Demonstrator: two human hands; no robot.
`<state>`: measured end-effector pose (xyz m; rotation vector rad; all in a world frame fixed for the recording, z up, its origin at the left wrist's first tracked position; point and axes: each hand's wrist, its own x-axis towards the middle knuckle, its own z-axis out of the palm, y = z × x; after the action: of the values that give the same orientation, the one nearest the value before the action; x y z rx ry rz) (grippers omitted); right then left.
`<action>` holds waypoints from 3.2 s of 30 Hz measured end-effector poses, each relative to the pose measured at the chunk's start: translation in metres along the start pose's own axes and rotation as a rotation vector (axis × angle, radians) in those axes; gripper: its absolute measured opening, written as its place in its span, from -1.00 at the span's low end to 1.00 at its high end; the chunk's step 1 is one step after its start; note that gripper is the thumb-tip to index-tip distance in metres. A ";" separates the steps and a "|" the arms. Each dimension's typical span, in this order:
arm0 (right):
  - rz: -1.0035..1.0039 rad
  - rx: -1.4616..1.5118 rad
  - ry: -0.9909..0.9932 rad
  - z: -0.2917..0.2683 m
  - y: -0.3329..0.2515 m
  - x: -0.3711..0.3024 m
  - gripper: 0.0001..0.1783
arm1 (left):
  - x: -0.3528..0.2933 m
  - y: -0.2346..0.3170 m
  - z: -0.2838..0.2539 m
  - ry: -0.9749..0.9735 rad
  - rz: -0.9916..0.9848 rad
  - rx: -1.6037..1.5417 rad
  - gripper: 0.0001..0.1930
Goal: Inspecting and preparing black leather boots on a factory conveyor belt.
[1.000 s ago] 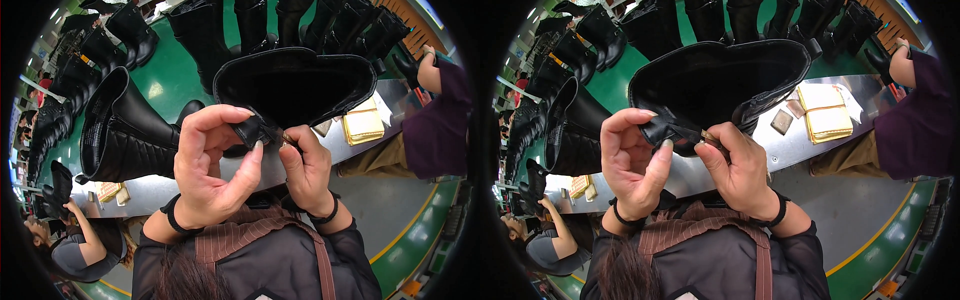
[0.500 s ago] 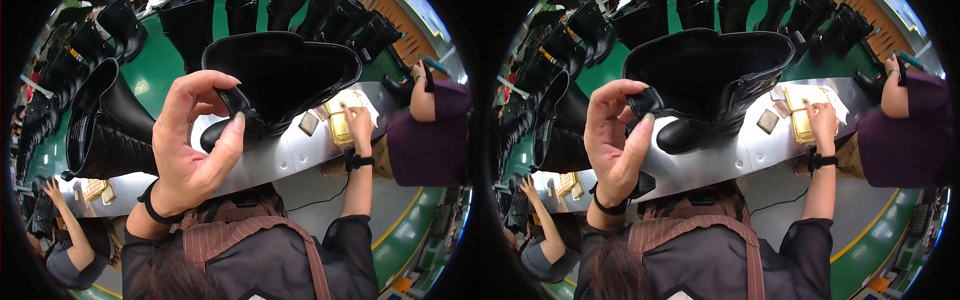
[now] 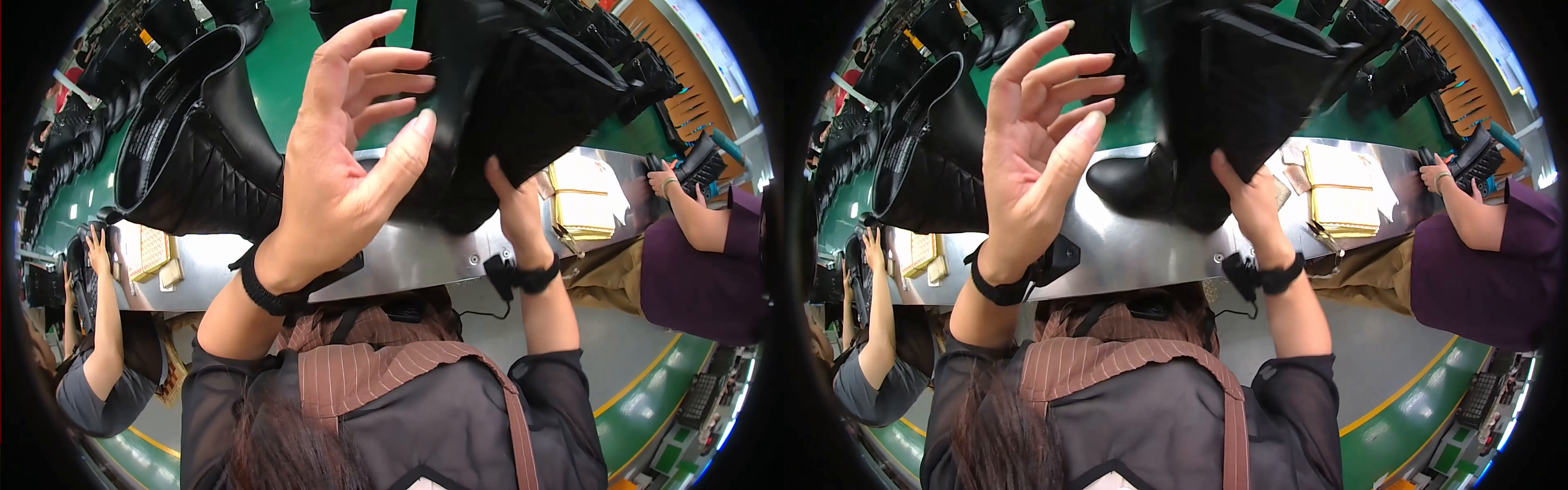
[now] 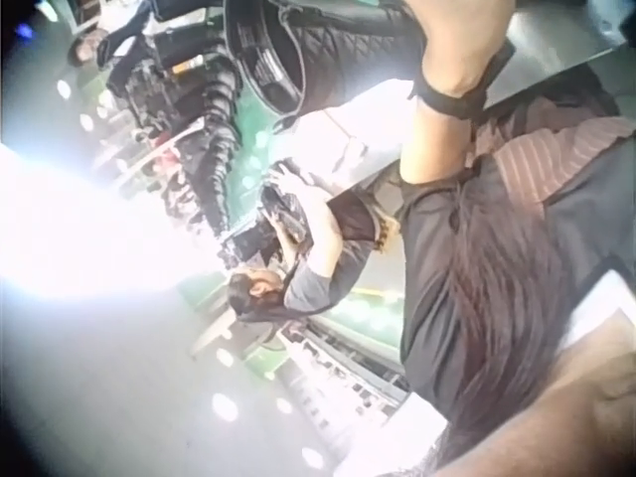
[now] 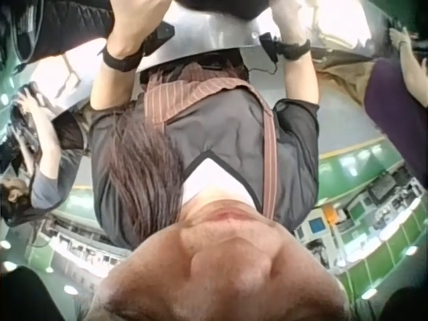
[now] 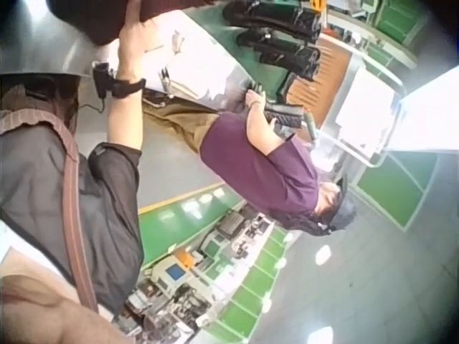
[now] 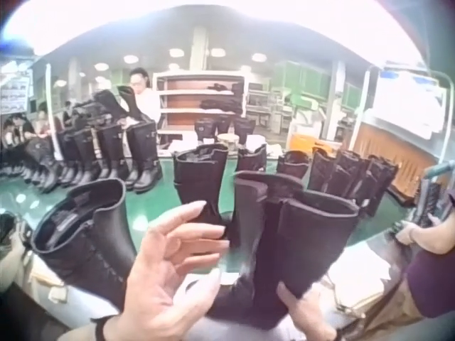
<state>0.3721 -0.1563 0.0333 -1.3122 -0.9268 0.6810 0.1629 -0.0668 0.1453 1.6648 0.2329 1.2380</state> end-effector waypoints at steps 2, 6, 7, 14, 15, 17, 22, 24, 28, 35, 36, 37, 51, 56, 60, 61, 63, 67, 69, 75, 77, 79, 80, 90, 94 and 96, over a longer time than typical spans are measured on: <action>-0.132 0.140 0.223 0.011 -0.004 -0.021 -0.63 | -0.010 -0.016 -0.006 0.106 0.046 0.185 -0.67; -0.021 0.068 0.272 0.030 -0.001 -0.051 -0.63 | -0.058 -0.057 -0.016 -0.148 -0.419 0.390 -0.82; 0.197 0.061 0.280 0.034 0.002 -0.054 -0.62 | -0.069 -0.071 -0.015 -0.285 -0.566 0.432 -0.76; -0.263 -0.355 0.249 0.060 0.007 -0.066 -0.43 | -0.101 -0.123 -0.015 -0.312 -1.059 -0.021 -0.61; -0.294 -0.386 0.302 0.061 0.006 -0.068 -0.44 | -0.099 -0.126 -0.016 -0.301 -1.078 -0.038 -0.62; -0.254 -0.353 0.353 0.063 0.007 -0.070 -0.36 | -0.095 -0.128 -0.018 -0.325 -1.075 -0.073 -0.66; -0.322 -0.358 0.308 0.062 0.006 -0.078 -0.24 | -0.096 -0.122 -0.005 -0.327 -1.050 0.032 -0.76; -0.347 -0.336 0.344 0.055 0.005 -0.088 -0.24 | -0.095 -0.120 -0.001 -0.373 -0.970 0.045 -0.79; -0.449 -0.343 0.433 0.013 0.018 -0.135 -0.52 | -0.088 -0.120 -0.002 -0.411 -1.102 0.081 -0.80; 0.265 -0.467 0.771 -0.082 0.151 -0.216 -0.85 | -0.086 -0.121 -0.005 -0.472 -1.080 0.146 -0.67; 0.426 -0.583 0.686 -0.093 0.176 -0.219 -0.83 | -0.087 -0.122 -0.005 -0.462 -1.066 0.112 -0.69; 0.538 -0.593 0.655 -0.103 0.201 -0.217 -0.79 | -0.089 -0.122 -0.005 -0.454 -1.045 0.111 -0.70; 0.781 -0.922 0.523 -0.245 0.393 -0.018 -0.49 | -0.099 -0.141 -0.029 -0.258 -1.282 0.148 -0.71; 0.831 -0.966 0.478 -0.244 0.431 -0.018 -0.49 | -0.098 -0.145 -0.025 -0.187 -1.364 0.156 -0.71; 0.811 -0.944 0.433 -0.223 0.453 -0.049 -0.49 | -0.101 -0.148 -0.024 -0.178 -1.381 0.141 -0.71; 0.798 -0.928 0.408 -0.212 0.457 -0.063 -0.50 | -0.102 -0.147 -0.024 -0.176 -1.376 0.137 -0.71; 0.753 -0.873 0.352 -0.181 0.467 -0.100 -0.50 | -0.105 -0.143 -0.024 -0.179 -1.364 0.124 -0.71; 0.376 -0.779 0.334 -0.113 0.478 -0.210 -0.50 | -0.111 -0.129 -0.020 -0.197 -1.305 0.090 -0.70; 0.843 -0.556 -0.134 -0.116 0.468 -0.264 -0.58 | -0.113 -0.121 -0.015 -0.194 -1.286 0.069 -0.70; 0.810 -0.380 0.140 -0.166 0.313 -0.266 -0.58 | -0.096 -0.101 -0.002 -0.553 -1.235 0.303 -0.64; 0.726 -0.044 0.000 -0.175 0.223 -0.250 -0.67 | -0.095 -0.082 0.007 -0.878 -1.270 0.367 -0.59; 0.659 0.302 -0.110 -0.172 0.139 -0.242 -0.74 | -0.098 -0.060 0.026 -1.104 -1.178 0.287 -0.64; 0.728 0.253 -0.092 -0.167 0.103 -0.239 -0.74 | -0.099 -0.051 0.042 -1.134 -1.118 0.146 -0.76; 0.432 0.107 -0.193 -0.152 -0.024 -0.240 -0.81 | -0.124 -0.038 0.221 -1.312 0.104 0.281 -0.42; 0.619 -0.075 -0.182 -0.180 0.007 -0.267 -0.73 | -0.122 -0.042 0.220 -1.138 0.286 0.545 -0.76; 0.631 -0.276 -0.125 -0.192 0.042 -0.286 -0.72 | -0.116 -0.044 0.218 -0.960 0.279 0.592 -0.72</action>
<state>0.4024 -0.4890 -0.0605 -1.8526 -0.7150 1.1588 0.3020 -0.2503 0.0465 2.6836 -0.2650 0.4331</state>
